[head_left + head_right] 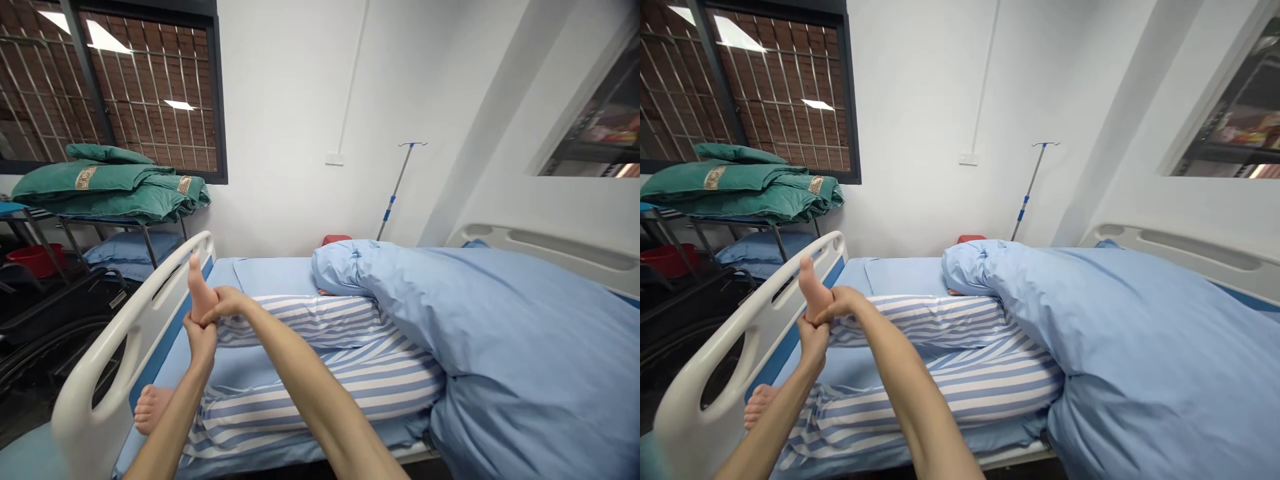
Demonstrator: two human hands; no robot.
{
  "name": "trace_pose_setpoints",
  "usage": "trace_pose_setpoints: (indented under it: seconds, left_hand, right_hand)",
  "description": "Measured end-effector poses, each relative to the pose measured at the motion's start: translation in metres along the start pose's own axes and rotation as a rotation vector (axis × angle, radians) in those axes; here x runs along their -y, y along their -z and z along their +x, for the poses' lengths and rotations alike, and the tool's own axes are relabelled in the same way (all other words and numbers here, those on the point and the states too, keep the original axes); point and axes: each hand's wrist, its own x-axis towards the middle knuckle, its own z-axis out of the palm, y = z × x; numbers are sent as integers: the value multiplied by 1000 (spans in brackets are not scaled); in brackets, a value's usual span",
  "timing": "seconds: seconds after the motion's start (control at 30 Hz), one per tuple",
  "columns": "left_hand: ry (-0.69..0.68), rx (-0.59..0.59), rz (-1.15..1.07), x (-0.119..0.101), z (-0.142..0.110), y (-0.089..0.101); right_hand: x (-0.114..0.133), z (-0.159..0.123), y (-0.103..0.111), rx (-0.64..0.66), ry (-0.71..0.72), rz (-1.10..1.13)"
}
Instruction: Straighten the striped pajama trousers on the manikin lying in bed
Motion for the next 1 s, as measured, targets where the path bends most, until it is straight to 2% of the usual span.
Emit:
trace_pose_setpoints:
  seconds: [0.07, 0.13, 0.23, 0.3, 0.4, 0.5, 0.6, 0.73, 0.87, 1.0]
  left_hand:
    - [20, -37, 7, -38, 8, -13]
    - [-67, 16, -14, -84, 12, -27]
    - [-249, 107, -32, -153, 9, -53]
    - [-322, 143, -34, -194, 4, -73]
    - [-401, 211, -109, -240, -4, -101]
    - [-473, 252, -168, -262, -8, -117]
    - [-470, 265, -149, -258, -5, -114]
    - [-346, 236, -28, -221, 13, -87]
    - [-162, 218, 142, -154, 38, -50]
    - [8, 192, 304, -73, 57, -16]
  right_hand:
    - [10, -14, 42, -57, 36, 109]
    - [18, -33, 84, -94, 72, 200]
    - [27, -69, 145, -221, 121, 302]
    - [30, -97, 181, -311, 139, 338]
    - [32, -135, 220, -380, 196, 406]
    - [32, -156, 238, -388, 216, 447]
    - [30, -151, 236, -362, 243, 447]
    - [24, -109, 208, -346, 224, 398]
    - [15, -53, 157, -284, 154, 295]
    - [2, -3, 87, -147, 103, 141]
